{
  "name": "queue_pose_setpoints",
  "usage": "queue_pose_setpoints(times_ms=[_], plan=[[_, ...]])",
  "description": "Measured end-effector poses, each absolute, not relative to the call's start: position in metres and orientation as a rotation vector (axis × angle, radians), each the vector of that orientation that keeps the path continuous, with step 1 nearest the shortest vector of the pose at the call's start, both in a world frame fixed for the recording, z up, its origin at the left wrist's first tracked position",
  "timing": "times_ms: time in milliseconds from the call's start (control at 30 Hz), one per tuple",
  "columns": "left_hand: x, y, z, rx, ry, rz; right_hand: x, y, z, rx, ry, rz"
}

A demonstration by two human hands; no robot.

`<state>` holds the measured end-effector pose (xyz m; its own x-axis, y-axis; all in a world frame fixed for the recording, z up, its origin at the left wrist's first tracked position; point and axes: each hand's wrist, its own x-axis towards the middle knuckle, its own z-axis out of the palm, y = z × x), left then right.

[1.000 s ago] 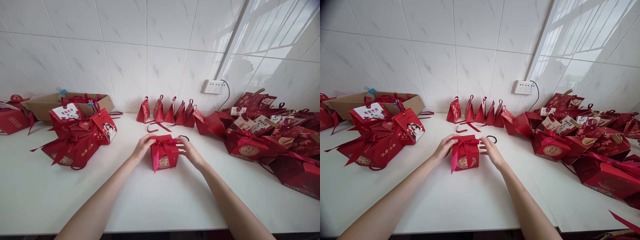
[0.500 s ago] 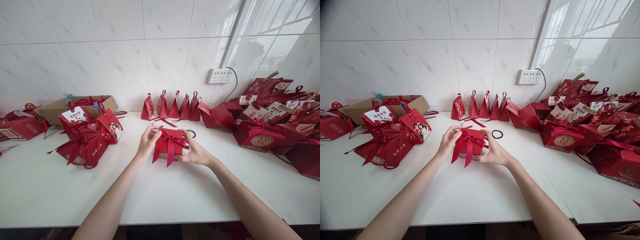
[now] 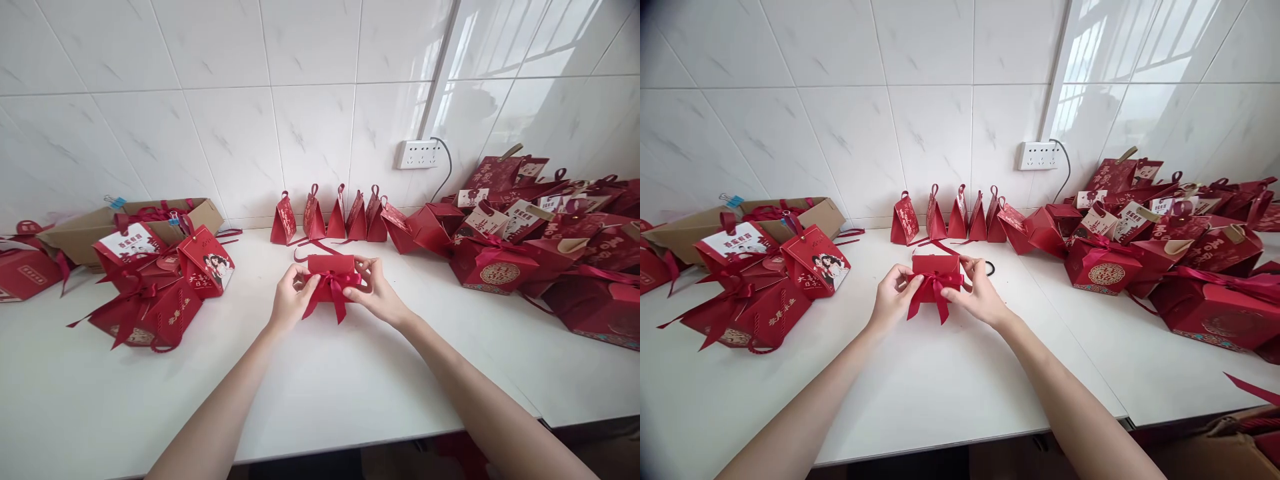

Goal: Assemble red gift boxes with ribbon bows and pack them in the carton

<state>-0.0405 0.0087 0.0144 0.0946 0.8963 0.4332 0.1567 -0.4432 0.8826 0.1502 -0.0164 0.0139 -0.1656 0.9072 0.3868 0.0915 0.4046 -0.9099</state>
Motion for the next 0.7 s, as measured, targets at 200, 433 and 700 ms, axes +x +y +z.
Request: queue_pose_setpoints(times_ms=[200,433,700], plan=[[-0.0425,0.0077,0.0206,1.772,1.003,1.39,0.1507,-0.0117,0.0138,-1.117,-1.616,0.679],[-0.043,0.0118,0.0201,1.737,1.085,1.485,0.1493,-0.0168,0.0195,-1.104,-1.482,0.878],[-0.0424,0.0113,0.0158,1.839,1.12,1.432,0.147,-0.0152,0.0186,-1.078,-1.34,0.992]])
